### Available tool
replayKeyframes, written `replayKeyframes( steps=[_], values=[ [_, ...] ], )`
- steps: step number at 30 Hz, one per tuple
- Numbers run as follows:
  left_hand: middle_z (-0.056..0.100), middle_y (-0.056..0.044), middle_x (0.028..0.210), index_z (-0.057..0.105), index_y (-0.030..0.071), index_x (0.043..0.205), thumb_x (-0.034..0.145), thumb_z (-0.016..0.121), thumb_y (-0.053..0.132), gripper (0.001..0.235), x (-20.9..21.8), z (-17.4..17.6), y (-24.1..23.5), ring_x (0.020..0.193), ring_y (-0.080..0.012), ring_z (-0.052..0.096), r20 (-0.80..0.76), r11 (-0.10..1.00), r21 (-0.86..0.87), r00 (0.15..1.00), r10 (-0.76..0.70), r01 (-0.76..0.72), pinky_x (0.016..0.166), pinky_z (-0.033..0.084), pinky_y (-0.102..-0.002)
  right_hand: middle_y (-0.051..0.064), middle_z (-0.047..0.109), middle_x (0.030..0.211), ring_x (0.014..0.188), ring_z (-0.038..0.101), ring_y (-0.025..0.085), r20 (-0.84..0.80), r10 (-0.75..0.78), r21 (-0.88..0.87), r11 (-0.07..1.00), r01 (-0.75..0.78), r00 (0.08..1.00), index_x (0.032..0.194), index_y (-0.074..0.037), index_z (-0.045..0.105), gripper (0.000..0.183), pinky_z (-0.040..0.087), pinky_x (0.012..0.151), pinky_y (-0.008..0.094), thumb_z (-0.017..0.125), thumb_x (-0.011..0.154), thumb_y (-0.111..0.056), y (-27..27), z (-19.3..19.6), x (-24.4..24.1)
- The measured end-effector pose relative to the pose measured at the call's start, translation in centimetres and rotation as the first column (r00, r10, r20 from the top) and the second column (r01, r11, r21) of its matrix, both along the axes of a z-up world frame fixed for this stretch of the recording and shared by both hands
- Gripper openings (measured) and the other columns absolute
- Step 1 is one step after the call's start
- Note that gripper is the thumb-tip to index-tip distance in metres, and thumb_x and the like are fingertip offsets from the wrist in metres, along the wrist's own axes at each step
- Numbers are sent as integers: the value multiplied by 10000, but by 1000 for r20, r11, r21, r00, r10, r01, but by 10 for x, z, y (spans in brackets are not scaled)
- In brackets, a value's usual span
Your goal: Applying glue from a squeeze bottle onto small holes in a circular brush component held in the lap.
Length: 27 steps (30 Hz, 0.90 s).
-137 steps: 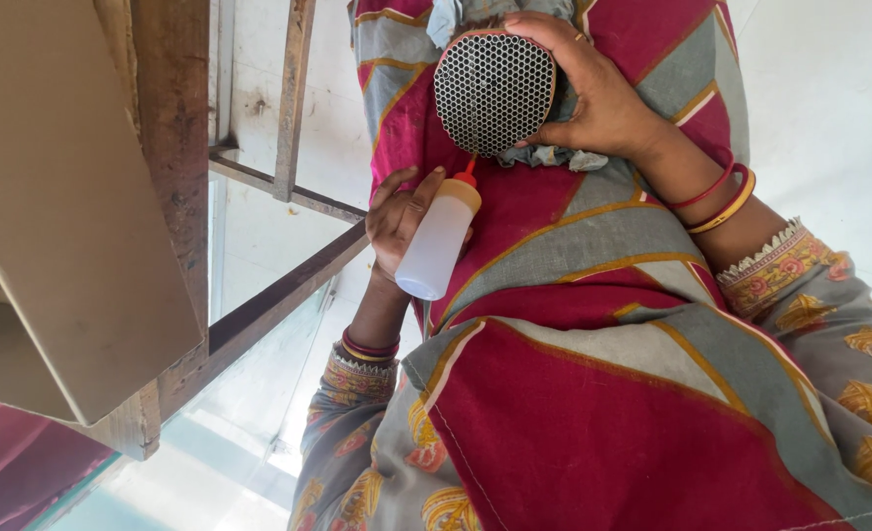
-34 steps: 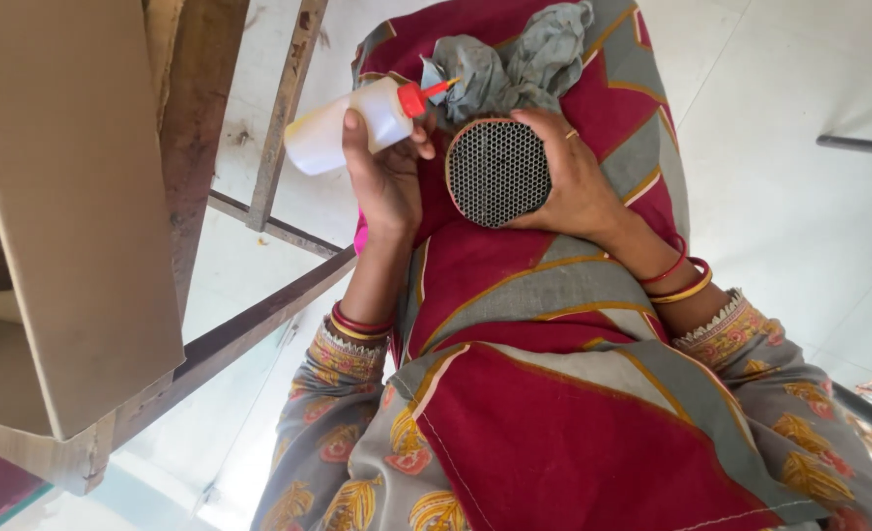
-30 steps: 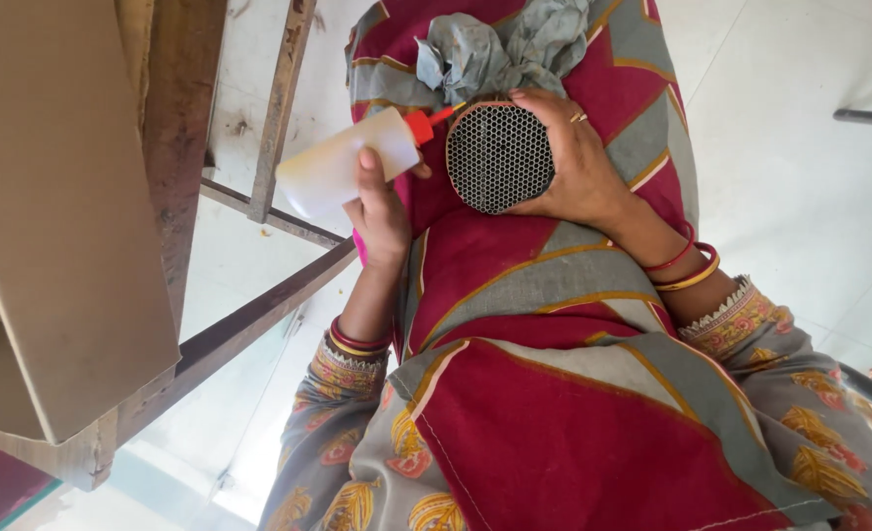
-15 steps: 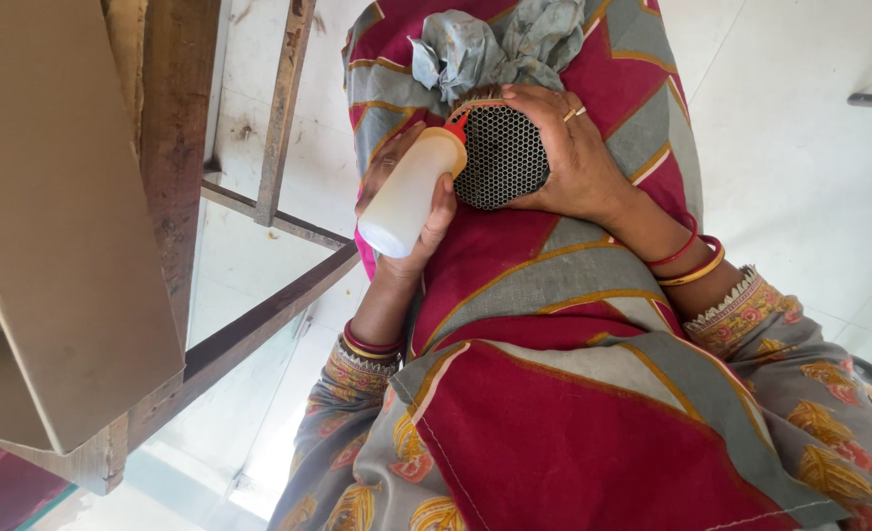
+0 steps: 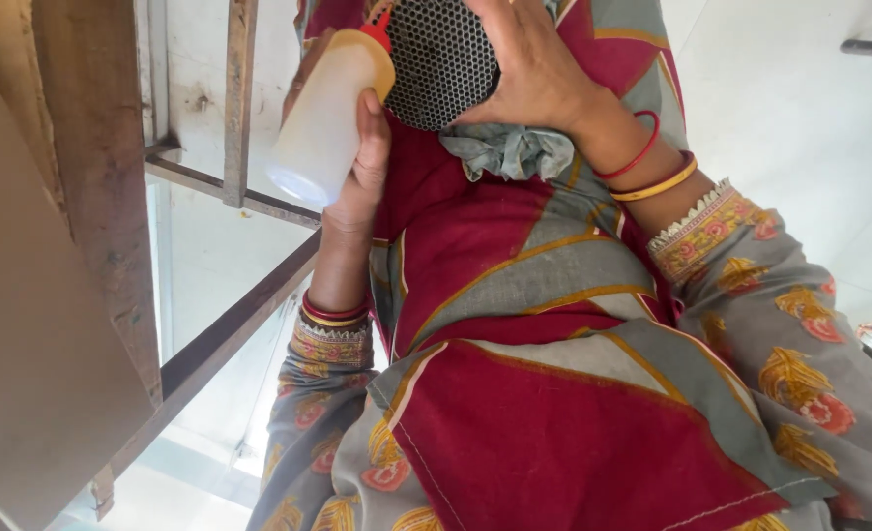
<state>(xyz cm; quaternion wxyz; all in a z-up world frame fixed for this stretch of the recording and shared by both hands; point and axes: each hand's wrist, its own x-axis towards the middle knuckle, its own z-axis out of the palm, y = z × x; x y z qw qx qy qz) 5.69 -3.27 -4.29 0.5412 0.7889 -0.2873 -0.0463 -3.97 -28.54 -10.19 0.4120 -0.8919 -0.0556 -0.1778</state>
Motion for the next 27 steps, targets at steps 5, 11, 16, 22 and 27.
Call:
replayKeyframes(
  steps=[5, 11, 16, 22, 27],
  values=[
    [676, -118, 1352, 536, 9, 1415, 1038, 723, 224, 473, -10, 9, -3, 1195, -228, 703, -19, 998, 48, 999, 48, -47, 1037, 586, -323, 177, 461, 1574, 1452, 454, 368, 91, 61, -19, 998, -60, 994, 1564, -52, 352, 1075, 389, 1241, 524, 1040, 791, -344, 1, 32, 7],
    [701, -127, 1295, 661, 10, 1257, 1006, 687, 335, 412, -13, 48, -16, 1140, -262, 729, 188, 986, 98, 975, 117, -137, 981, 614, -349, 167, 475, 1572, 1458, 494, 360, 132, 121, -25, 993, -119, 984, 1525, -58, 364, 1073, 408, 1201, 520, 1013, 706, -301, 5, 47, 17],
    [701, -119, 1306, 698, 84, 1140, 1010, 679, 373, 318, -11, 36, -12, 1166, -328, 709, 388, 956, 241, 920, 62, -166, 990, 640, -394, 165, 496, 1526, 1401, 526, 345, 103, 100, -12, 995, -99, 990, 1488, -66, 388, 1050, 444, 1164, 500, 1016, 687, -326, 9, 48, 19],
    [705, -117, 1271, 700, 100, 1084, 1006, 681, 376, 288, -7, 24, -11, 1153, -334, 702, 510, 964, 218, 860, 19, -150, 958, 646, -414, 159, 493, 1521, 1384, 538, 348, 94, 91, -12, 996, -91, 991, 1485, -66, 376, 1079, 461, 1157, 493, 1022, 658, -316, 9, 45, 20],
    [708, -114, 1269, 696, 84, 1080, 1010, 676, 407, 331, -5, 16, -10, 1157, -338, 711, 556, 959, 223, 831, 24, -177, 957, 653, -419, 165, 488, 1514, 1384, 534, 352, 80, 92, -11, 996, -91, 993, 1481, -62, 360, 1129, 464, 1146, 495, 1028, 608, -318, 9, 44, 20]
  ],
)
